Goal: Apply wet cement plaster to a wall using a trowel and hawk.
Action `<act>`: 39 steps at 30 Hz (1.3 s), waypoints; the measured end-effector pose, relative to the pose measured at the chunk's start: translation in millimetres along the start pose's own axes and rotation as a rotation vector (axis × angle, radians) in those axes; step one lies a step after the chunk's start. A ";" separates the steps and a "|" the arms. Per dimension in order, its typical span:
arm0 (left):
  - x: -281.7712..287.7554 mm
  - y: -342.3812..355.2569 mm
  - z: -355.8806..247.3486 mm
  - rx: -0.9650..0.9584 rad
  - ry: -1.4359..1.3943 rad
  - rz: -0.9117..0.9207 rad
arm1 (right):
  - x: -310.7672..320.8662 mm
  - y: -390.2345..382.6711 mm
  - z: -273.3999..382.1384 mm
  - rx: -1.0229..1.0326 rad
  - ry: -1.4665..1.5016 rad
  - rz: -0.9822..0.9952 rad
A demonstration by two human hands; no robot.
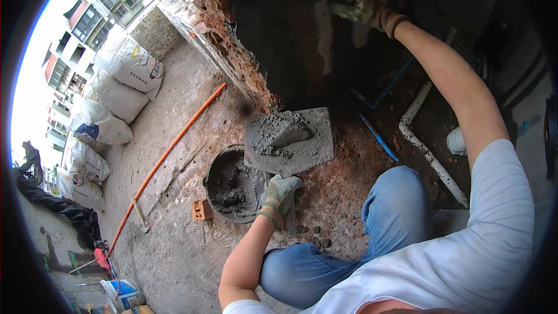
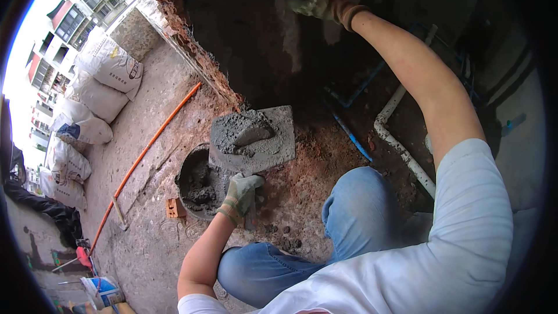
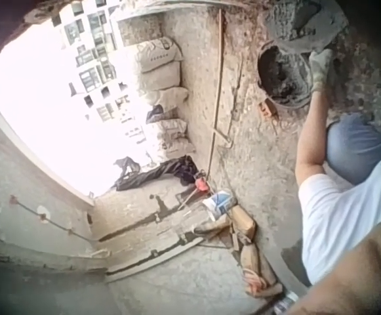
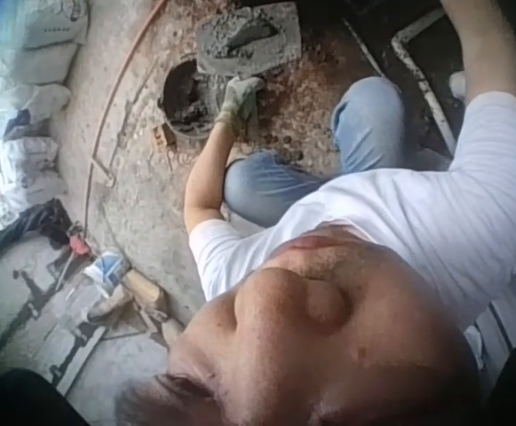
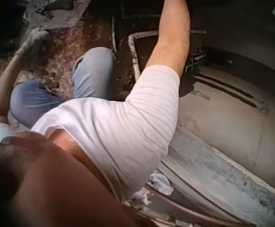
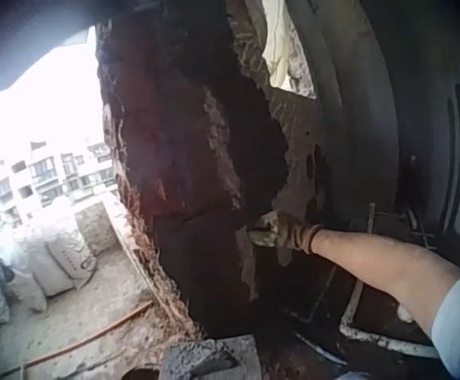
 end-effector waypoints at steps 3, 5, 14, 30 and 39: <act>2.4 -7.0 -12.5 -0.045 -0.009 0.030 | -6.0 -30.1 16.2 0.043 -0.428 -0.216; 6.0 -8.4 -17.1 -0.085 -0.044 0.048 | -38.2 -57.6 46.0 0.186 -0.407 -0.197; 25.9 -18.6 -48.1 -0.178 -0.072 -0.081 | -162.8 -159.4 119.6 0.400 -0.579 0.290; 25.8 -51.3 -90.0 -0.314 0.310 -0.168 | -89.2 -129.0 137.9 0.435 -0.753 0.108; 3.5 -29.6 -48.8 -0.395 0.515 -0.227 | -71.1 -35.5 169.3 0.615 -0.106 -0.396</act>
Point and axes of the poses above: each hand's wrist, its own y-axis towards the middle knuckle, its own x-axis out of the back of the hand, z = x × y, the point moved 7 cm from there along y, towards the middle knuckle, and after that the axes turned 9 degrees about x, right-handed, at the moved point
